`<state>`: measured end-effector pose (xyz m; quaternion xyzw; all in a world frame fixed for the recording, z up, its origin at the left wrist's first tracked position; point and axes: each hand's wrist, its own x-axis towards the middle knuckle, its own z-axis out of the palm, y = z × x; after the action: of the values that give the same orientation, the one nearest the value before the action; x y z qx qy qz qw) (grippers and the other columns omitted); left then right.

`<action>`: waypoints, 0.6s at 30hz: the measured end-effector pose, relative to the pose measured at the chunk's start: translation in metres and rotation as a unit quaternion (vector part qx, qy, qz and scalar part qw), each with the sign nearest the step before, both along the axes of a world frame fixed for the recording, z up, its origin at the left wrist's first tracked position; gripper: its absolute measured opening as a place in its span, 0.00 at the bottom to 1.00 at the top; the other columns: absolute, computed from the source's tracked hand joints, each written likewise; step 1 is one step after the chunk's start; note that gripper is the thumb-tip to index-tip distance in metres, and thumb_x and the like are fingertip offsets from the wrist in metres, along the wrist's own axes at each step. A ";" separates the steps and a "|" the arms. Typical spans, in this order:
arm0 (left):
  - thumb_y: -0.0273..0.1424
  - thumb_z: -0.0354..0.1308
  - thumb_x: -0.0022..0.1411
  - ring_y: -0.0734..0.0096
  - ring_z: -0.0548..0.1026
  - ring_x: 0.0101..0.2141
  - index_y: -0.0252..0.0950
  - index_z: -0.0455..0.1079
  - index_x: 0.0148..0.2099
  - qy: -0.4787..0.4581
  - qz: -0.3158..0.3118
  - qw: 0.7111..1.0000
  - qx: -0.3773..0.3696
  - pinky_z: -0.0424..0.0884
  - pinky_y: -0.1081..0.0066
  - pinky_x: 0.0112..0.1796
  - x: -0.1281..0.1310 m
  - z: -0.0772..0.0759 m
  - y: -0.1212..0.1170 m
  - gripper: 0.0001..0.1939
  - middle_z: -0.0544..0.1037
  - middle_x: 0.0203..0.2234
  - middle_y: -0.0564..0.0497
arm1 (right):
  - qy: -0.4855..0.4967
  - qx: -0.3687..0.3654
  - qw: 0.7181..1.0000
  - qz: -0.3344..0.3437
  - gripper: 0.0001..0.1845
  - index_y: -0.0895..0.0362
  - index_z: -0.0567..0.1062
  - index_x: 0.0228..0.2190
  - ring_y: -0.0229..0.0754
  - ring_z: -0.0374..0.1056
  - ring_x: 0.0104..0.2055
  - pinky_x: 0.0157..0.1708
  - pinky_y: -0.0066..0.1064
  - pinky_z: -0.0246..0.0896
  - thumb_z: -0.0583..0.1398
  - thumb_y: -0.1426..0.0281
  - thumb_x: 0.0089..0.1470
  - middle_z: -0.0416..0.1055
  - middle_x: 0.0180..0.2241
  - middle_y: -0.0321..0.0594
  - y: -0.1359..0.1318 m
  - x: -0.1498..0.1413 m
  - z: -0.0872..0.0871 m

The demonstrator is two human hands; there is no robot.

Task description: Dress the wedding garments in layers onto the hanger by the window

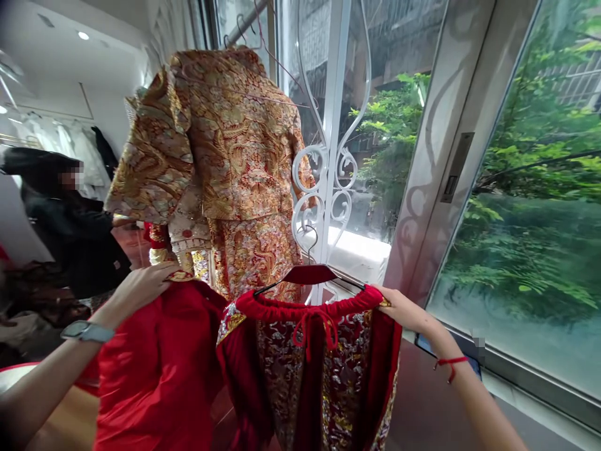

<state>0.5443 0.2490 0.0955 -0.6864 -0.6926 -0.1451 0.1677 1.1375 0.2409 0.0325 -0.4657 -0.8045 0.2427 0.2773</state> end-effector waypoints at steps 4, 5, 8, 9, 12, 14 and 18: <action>0.24 0.47 0.63 0.51 0.79 0.42 0.24 0.73 0.47 0.053 0.025 0.997 -0.042 0.70 0.61 0.41 0.028 0.016 0.014 0.17 0.80 0.42 0.33 | 0.014 -0.028 0.999 0.037 0.17 0.58 0.77 0.44 0.52 0.71 0.48 0.54 0.39 0.63 0.57 0.65 0.54 0.78 0.44 0.42 0.002 -0.003 0.003; 0.25 0.46 0.64 0.51 0.78 0.42 0.23 0.73 0.46 0.058 0.028 0.997 -0.047 0.70 0.62 0.41 0.036 0.020 0.019 0.17 0.80 0.41 0.32 | 0.019 -0.026 0.999 0.036 0.17 0.57 0.77 0.42 0.52 0.71 0.47 0.53 0.39 0.63 0.58 0.65 0.53 0.78 0.42 0.42 0.001 -0.006 0.002; 0.25 0.46 0.63 0.55 0.79 0.40 0.24 0.75 0.42 0.058 0.017 0.996 -0.068 0.70 0.67 0.39 0.063 0.034 0.034 0.16 0.80 0.39 0.32 | 0.040 -0.008 0.999 0.024 0.15 0.57 0.78 0.39 0.51 0.72 0.43 0.50 0.40 0.66 0.59 0.64 0.52 0.78 0.37 0.41 -0.007 -0.019 -0.004; 0.26 0.46 0.63 0.57 0.80 0.39 0.26 0.75 0.40 0.055 0.008 0.995 -0.077 0.70 0.69 0.37 0.074 0.038 0.037 0.16 0.81 0.38 0.33 | 0.046 -0.003 0.999 0.020 0.14 0.57 0.78 0.38 0.51 0.72 0.42 0.49 0.40 0.66 0.58 0.64 0.52 0.78 0.36 0.41 -0.010 -0.023 -0.006; 0.27 0.46 0.63 0.62 0.80 0.35 0.31 0.77 0.35 0.046 -0.030 0.994 -0.093 0.70 0.72 0.35 0.112 0.050 0.034 0.16 0.82 0.35 0.39 | 0.052 0.007 0.999 0.008 0.13 0.56 0.76 0.38 0.49 0.71 0.42 0.50 0.41 0.65 0.56 0.66 0.53 0.77 0.37 0.41 -0.024 -0.035 -0.010; 0.27 0.47 0.62 0.63 0.80 0.35 0.33 0.77 0.37 0.044 -0.050 0.994 -0.085 0.71 0.72 0.36 0.139 0.055 0.021 0.16 0.82 0.35 0.41 | 0.049 0.006 0.999 -0.005 0.12 0.56 0.75 0.39 0.48 0.70 0.42 0.49 0.39 0.64 0.55 0.67 0.55 0.77 0.37 0.40 -0.034 -0.042 -0.013; 0.23 0.45 0.62 0.58 0.80 0.38 0.32 0.76 0.40 0.051 -0.067 0.995 -0.057 0.72 0.67 0.38 0.196 0.050 -0.024 0.17 0.81 0.35 0.40 | 0.053 0.021 0.998 -0.036 0.12 0.55 0.73 0.39 0.48 0.69 0.42 0.47 0.37 0.64 0.53 0.68 0.55 0.76 0.36 0.40 -0.050 -0.056 -0.022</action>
<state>0.7405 0.2251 0.1459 -0.7462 -0.6427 -0.0810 0.1533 1.0819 0.1906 0.0107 -0.4748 -0.7764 0.2403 0.3376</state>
